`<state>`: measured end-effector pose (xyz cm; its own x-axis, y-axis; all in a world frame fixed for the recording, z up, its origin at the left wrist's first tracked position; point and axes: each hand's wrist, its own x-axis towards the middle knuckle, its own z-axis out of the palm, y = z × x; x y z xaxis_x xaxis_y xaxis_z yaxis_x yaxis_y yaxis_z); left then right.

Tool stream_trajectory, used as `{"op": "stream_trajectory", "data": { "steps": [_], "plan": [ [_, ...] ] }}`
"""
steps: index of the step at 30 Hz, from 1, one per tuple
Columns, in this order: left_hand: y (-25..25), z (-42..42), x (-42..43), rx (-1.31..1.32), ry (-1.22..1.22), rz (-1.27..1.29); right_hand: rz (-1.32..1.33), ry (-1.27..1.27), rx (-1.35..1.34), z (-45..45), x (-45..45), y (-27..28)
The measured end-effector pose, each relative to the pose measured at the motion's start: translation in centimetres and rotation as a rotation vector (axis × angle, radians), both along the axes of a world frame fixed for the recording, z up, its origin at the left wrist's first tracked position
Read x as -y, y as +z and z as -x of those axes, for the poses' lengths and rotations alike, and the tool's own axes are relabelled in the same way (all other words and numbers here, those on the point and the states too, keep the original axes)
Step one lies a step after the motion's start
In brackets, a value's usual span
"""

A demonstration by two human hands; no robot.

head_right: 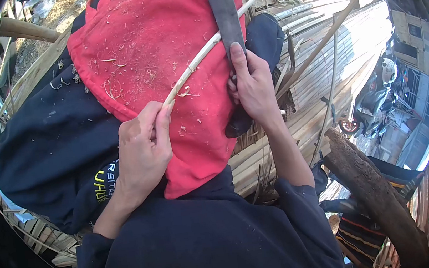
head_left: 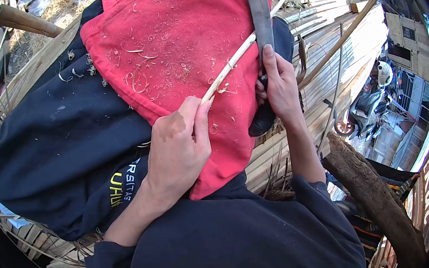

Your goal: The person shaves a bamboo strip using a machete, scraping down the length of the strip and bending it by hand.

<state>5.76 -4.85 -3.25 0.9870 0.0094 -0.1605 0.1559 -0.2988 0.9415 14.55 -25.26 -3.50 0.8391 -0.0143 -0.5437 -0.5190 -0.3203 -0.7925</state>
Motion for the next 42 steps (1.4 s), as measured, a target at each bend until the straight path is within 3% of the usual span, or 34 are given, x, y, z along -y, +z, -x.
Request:
{"op": "stream_trajectory", "data": {
  "steps": [3,7,13,17,21,25,29,34,37,42],
  "plan": [
    [-0.2,-0.5,0.5,0.026,0.026,0.015,0.251,0.255,0.243,0.4,-0.4,-0.1],
    [-0.2,-0.6,0.2,0.026,0.014,0.015,0.121,0.117,0.106,0.1,-0.1,-0.1],
    [-0.5,-0.9,0.5,0.047,0.031,0.016,0.275,0.410,0.345,0.4,-0.2,0.3],
    [-0.3,-1.2,0.6,0.036,0.017,0.007,0.212,0.126,0.086,0.2,-0.8,0.5],
    [-0.6,-1.0,0.5,0.056,0.013,-0.039,0.261,0.360,0.400,0.9,-1.2,0.5],
    [-0.4,-1.1,0.6,0.057,0.023,-0.015,0.230,0.160,0.118,0.3,-1.2,0.8],
    [-0.4,-1.1,0.8,0.067,0.031,-0.035,0.308,0.414,0.352,0.8,-1.1,1.1],
    [-0.2,-1.2,0.8,0.041,0.019,-0.021,0.262,0.210,0.134,0.3,-1.2,1.0],
    [-0.3,-1.5,0.9,0.018,0.016,-0.004,0.245,0.389,0.430,0.8,-1.3,0.4],
    [-0.5,-1.4,1.0,0.043,0.022,-0.005,0.247,0.218,0.046,0.0,-1.0,1.3]
  ]
}}
